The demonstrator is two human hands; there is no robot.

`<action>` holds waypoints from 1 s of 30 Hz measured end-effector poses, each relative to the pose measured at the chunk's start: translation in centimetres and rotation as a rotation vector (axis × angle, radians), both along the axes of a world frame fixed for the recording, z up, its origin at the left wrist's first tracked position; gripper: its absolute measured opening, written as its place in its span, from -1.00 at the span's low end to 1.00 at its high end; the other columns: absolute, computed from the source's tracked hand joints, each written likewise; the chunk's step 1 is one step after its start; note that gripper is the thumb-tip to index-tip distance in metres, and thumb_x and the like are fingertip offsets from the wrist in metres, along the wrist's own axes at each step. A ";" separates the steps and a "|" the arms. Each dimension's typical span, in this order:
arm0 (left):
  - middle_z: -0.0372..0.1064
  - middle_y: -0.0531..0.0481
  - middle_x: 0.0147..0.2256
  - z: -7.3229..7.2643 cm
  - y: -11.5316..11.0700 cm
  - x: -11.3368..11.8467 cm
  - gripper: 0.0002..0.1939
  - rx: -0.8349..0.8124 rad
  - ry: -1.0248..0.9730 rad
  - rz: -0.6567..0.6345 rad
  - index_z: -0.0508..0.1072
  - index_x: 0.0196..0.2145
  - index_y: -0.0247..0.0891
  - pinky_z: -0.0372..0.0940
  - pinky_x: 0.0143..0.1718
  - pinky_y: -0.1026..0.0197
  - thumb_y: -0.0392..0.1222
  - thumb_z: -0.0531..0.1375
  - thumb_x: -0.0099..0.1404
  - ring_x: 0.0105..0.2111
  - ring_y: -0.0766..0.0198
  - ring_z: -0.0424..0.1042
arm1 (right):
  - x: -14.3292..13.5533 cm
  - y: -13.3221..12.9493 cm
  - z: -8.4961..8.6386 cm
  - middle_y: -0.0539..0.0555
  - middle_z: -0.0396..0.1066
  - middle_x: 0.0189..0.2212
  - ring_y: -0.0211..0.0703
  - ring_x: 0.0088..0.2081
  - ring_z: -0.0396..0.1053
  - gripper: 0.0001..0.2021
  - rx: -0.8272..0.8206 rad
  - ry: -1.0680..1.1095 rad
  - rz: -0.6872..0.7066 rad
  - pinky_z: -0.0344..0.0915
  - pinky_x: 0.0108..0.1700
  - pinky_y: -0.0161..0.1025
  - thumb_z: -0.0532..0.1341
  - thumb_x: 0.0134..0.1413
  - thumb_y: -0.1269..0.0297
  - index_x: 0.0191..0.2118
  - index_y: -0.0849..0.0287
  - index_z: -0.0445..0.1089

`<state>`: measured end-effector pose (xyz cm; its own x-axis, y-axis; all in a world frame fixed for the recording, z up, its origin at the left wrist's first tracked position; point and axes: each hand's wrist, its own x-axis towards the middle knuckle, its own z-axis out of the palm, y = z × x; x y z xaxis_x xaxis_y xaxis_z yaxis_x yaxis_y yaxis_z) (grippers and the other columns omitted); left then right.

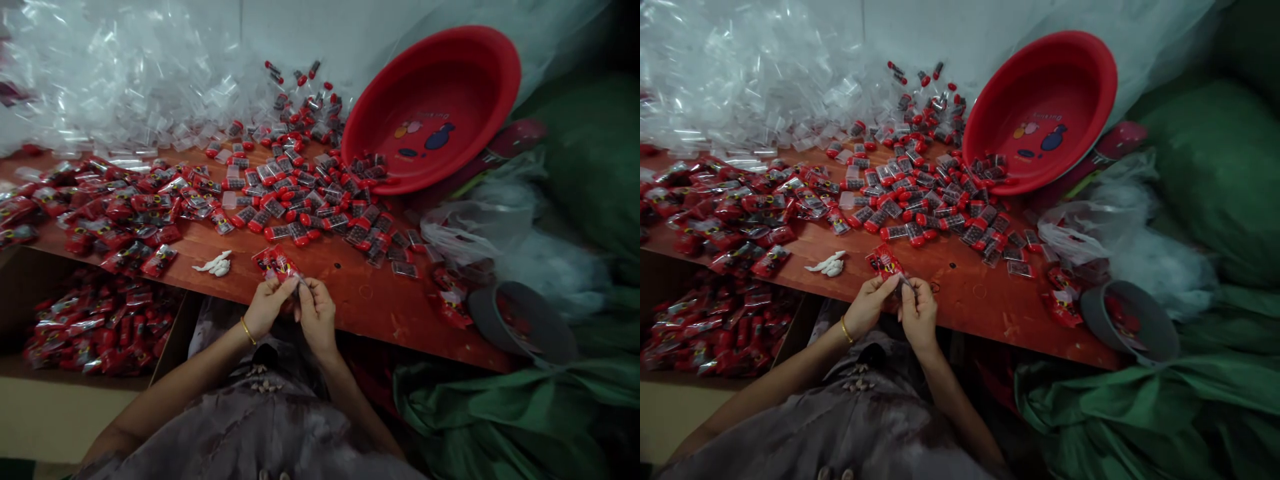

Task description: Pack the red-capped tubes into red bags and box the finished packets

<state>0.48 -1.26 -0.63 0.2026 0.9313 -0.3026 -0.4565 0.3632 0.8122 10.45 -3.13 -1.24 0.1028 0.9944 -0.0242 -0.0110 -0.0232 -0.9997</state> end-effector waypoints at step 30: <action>0.51 -0.07 -0.30 -1.0 2.0 1.5 -0.81 0.488 0.582 -0.143 0.55 -0.32 -0.23 0.27 -0.16 0.17 -0.13 0.18 0.18 -0.27 0.17 0.43 | 6.8 2.0 -2.6 0.09 0.44 -0.21 -0.14 -0.15 0.37 -0.78 0.331 -0.533 -0.016 0.31 -0.08 -0.13 0.11 0.17 0.20 -0.11 0.09 0.38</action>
<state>1.99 0.77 -1.63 0.2650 0.9634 0.0412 0.1175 -0.0747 0.9903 17.25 -1.12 -3.87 0.0313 0.9386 0.3436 0.4929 0.2845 -0.8222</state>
